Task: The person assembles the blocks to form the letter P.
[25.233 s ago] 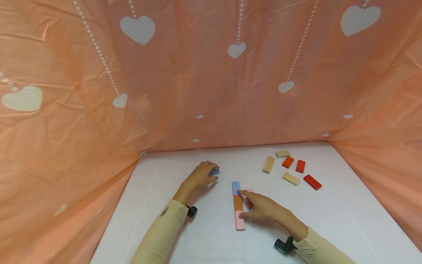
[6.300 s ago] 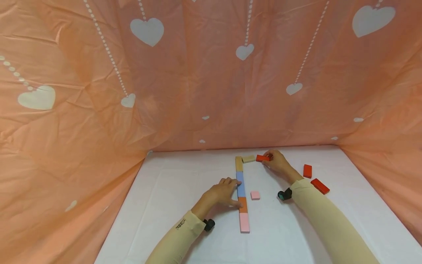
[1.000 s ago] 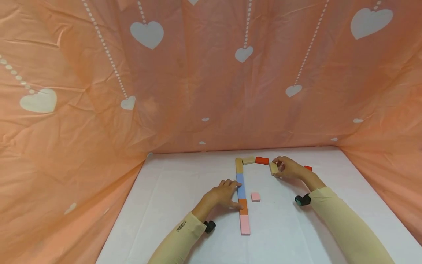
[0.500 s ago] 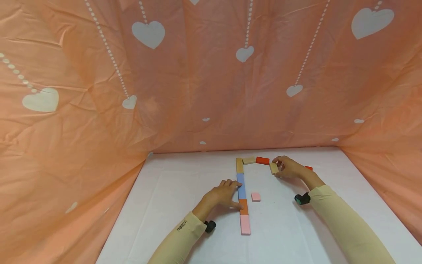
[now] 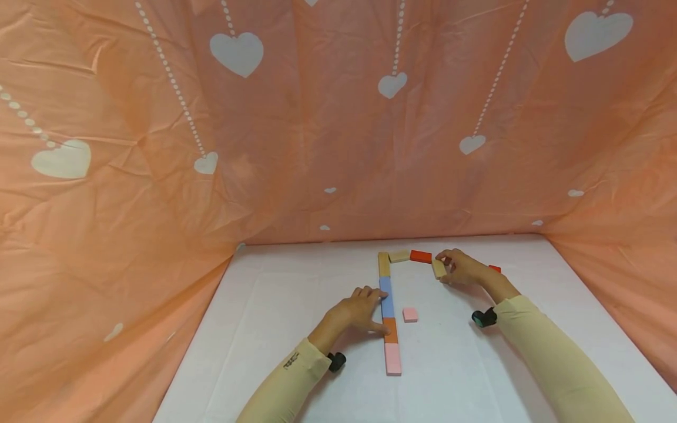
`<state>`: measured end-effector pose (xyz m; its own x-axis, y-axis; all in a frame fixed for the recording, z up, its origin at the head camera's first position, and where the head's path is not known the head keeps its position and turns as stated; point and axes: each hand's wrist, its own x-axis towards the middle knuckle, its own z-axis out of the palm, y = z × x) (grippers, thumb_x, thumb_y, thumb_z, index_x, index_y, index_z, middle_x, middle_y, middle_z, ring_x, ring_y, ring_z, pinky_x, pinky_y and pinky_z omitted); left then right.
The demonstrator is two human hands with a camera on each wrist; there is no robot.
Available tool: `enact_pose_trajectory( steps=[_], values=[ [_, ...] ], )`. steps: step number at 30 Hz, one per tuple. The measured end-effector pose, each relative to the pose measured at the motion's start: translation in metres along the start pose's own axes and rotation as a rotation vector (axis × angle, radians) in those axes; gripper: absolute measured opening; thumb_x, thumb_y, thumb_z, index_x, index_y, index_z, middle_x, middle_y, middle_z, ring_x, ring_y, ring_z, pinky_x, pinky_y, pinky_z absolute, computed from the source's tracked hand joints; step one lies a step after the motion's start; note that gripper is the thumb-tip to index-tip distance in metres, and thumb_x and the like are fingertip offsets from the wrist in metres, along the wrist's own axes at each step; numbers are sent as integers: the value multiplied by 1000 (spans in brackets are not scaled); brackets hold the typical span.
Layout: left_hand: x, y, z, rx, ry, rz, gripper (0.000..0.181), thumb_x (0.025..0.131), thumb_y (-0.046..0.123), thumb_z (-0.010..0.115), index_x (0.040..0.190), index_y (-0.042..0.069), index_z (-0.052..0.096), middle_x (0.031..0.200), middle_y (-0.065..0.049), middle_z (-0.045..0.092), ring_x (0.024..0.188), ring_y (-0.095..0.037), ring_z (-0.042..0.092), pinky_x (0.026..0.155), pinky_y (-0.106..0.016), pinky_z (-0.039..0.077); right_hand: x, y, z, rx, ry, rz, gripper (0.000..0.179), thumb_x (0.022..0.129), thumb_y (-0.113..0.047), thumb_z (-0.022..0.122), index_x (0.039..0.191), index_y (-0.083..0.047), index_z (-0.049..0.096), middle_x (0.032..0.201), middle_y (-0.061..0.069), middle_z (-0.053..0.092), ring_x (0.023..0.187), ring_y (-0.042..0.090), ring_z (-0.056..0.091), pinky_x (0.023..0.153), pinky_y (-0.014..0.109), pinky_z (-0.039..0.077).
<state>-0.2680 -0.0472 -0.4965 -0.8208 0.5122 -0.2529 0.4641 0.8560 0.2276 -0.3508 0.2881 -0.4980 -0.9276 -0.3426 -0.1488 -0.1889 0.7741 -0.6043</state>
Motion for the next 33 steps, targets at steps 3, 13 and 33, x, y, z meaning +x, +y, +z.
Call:
enact_pose_trajectory(
  steps=[3, 13, 33],
  values=[
    [1, 0, 1, -1, 0, 1, 92, 89, 60, 82, 162, 21, 43, 152, -9, 50, 137, -25, 47, 111, -42, 51, -1, 1, 1, 16, 9, -13, 68, 92, -13, 84, 149, 1, 49, 128, 25, 54, 103, 32, 56, 90, 44, 53],
    [1, 0, -2, -12, -9, 5, 93, 90, 60, 82, 164, 20, 40, 155, -11, 49, 141, -27, 46, 112, -44, 50, -12, 3, 8, 82, 55, -9, 83, 92, -11, 85, 160, -2, 37, 136, 29, 52, 114, 40, 55, 99, 53, 55],
    [-2, 1, -2, -19, 3, 23, 90, 91, 58, 82, 161, 18, 43, 151, -11, 50, 138, -28, 48, 110, -45, 51, -56, -14, 34, 107, 169, -219, 51, 90, -8, 86, 134, 3, 63, 113, 15, 65, 103, 30, 60, 87, 34, 55]
  ],
)
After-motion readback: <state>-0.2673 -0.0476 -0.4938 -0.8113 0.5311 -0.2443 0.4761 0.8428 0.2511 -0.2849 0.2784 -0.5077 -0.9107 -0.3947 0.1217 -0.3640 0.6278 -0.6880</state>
